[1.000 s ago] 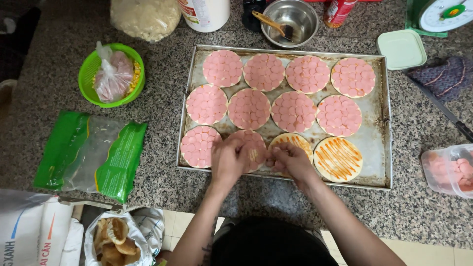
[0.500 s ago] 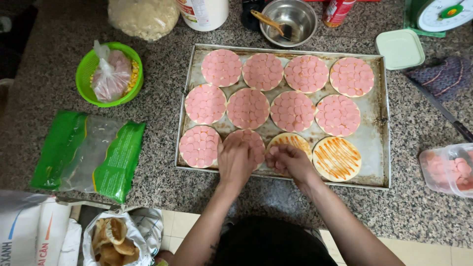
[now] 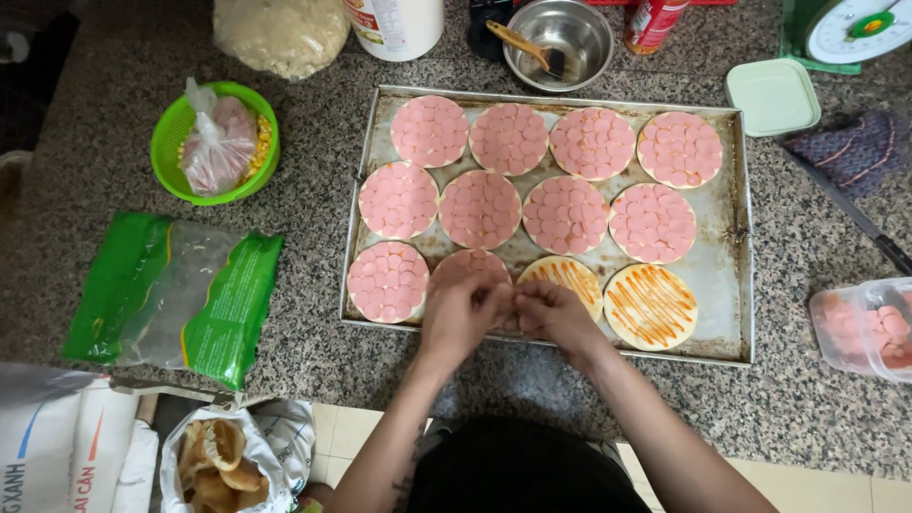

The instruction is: Place sliced meat toppings onto small rounds of pastry dough on a baking tray.

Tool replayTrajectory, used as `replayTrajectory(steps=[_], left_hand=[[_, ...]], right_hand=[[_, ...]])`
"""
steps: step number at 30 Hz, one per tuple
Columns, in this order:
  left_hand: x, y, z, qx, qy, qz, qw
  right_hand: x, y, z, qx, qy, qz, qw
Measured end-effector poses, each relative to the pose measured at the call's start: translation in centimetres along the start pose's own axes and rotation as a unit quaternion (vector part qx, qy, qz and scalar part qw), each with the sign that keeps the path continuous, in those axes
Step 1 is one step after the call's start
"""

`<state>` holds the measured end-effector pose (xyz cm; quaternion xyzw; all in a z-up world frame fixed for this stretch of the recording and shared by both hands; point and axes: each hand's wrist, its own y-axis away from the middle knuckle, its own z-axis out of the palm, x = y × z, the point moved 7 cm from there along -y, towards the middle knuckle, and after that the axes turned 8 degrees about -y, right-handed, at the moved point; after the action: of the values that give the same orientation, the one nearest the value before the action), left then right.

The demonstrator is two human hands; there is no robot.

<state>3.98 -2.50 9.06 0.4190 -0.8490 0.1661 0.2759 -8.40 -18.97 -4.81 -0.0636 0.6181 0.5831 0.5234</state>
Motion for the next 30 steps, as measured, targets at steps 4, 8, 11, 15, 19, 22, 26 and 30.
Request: replayTrajectory(steps=[4,8,11,15,19,22,26,30], left_hand=[[-3.1,1.1,-0.2,0.039,-0.046,-0.034,0.998],[-3.7,1.6,1.0,-0.025,-0.087,-0.076,0.993],[-4.4,1.9,3.9,-0.069,-0.107,-0.058,0.99],[-4.8,1.7,5.2,-0.017,-0.18,-0.001,0.984],[-4.0,2.1,4.3,0.022,-0.195,0.0,0.981],[-3.2,2.5,2.6,0.06,-0.196,0.014,0.979],[-1.8,3.8,0.4,0.102,-0.137,-0.005,0.985],[0.1,5.7,1.3,0.08,-0.07,-0.017,0.994]], right_hand=[[-4.0,3.8,1.6,0.013,-0.038,-0.001,0.999],[-4.6,4.1,1.3,0.027,-0.044,0.005,0.999],[-4.3,3.6,1.0,0.021,-0.057,0.007,0.998],[-4.3,4.0,1.2,0.006,-0.061,-0.003,0.998],[-3.8,4.5,1.1,0.002,-0.057,-0.009,0.998],[-3.5,4.7,1.2,0.001,-0.067,-0.02,0.998],[-3.4,4.5,0.4,0.011,-0.08,-0.02,0.997],[-3.1,3.6,-2.4,0.026,-0.069,-0.029,0.997]])
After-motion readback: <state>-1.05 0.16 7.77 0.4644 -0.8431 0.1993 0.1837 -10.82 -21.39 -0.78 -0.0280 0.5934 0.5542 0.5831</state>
